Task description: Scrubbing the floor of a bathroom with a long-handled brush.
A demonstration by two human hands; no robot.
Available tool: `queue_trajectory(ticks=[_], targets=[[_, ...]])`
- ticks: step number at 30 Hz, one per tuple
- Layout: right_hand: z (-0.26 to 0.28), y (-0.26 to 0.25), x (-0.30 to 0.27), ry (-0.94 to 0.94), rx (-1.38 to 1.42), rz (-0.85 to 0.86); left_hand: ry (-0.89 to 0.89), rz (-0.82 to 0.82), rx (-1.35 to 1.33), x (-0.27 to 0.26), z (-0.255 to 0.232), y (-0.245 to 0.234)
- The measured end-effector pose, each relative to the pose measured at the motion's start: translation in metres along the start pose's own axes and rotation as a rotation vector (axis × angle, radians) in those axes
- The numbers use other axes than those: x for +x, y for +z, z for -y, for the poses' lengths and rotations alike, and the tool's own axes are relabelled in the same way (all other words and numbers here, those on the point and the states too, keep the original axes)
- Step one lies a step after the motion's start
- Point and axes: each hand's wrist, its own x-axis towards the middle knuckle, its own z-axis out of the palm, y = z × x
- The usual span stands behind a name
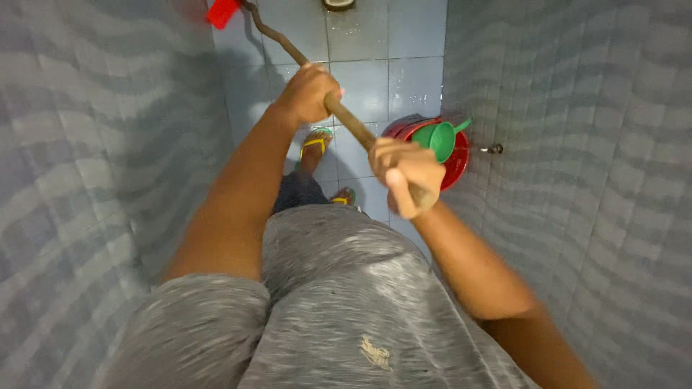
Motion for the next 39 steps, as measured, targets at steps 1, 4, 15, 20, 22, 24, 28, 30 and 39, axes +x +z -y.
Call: queue_trajectory(ticks=[1, 4, 15, 20, 22, 24, 28, 30, 39], targets=[[0.004, -0.002, 0.004, -0.005, -0.008, -0.001, 0.009, -0.003, 0.002, 0.002, 0.003, 0.000], [0.008, -0.004, 0.003, 0.096, -0.087, 0.010, 0.043, -0.005, -0.010, 0.005, 0.007, -0.006], [-0.031, 0.029, -0.019, -0.042, -0.138, 0.071, -0.052, -0.110, 0.000, -0.023, 0.051, 0.023], [0.006, 0.018, -0.031, 0.053, -0.121, 0.038, 0.043, -0.318, -0.007, -0.028, 0.002, 0.033], [0.041, 0.016, -0.036, 0.071, -0.159, 0.066, 0.049, -0.273, -0.007, -0.034, -0.024, 0.040], [0.095, 0.018, -0.047, 0.186, -0.239, 0.121, 0.064, -0.118, -0.087, -0.052, -0.061, 0.048], [0.179, 0.010, -0.096, 0.254, -0.104, 0.070, 0.049, -0.010, -0.177, -0.094, -0.181, 0.045], [0.208, 0.010, -0.123, 0.271, -0.012, 0.059, 0.068, 0.062, -0.197, -0.117, -0.202, 0.088], [0.192, 0.036, -0.158, 0.106, 0.030, -0.008, 0.002, 0.015, -0.131, -0.147, -0.207, 0.100]])
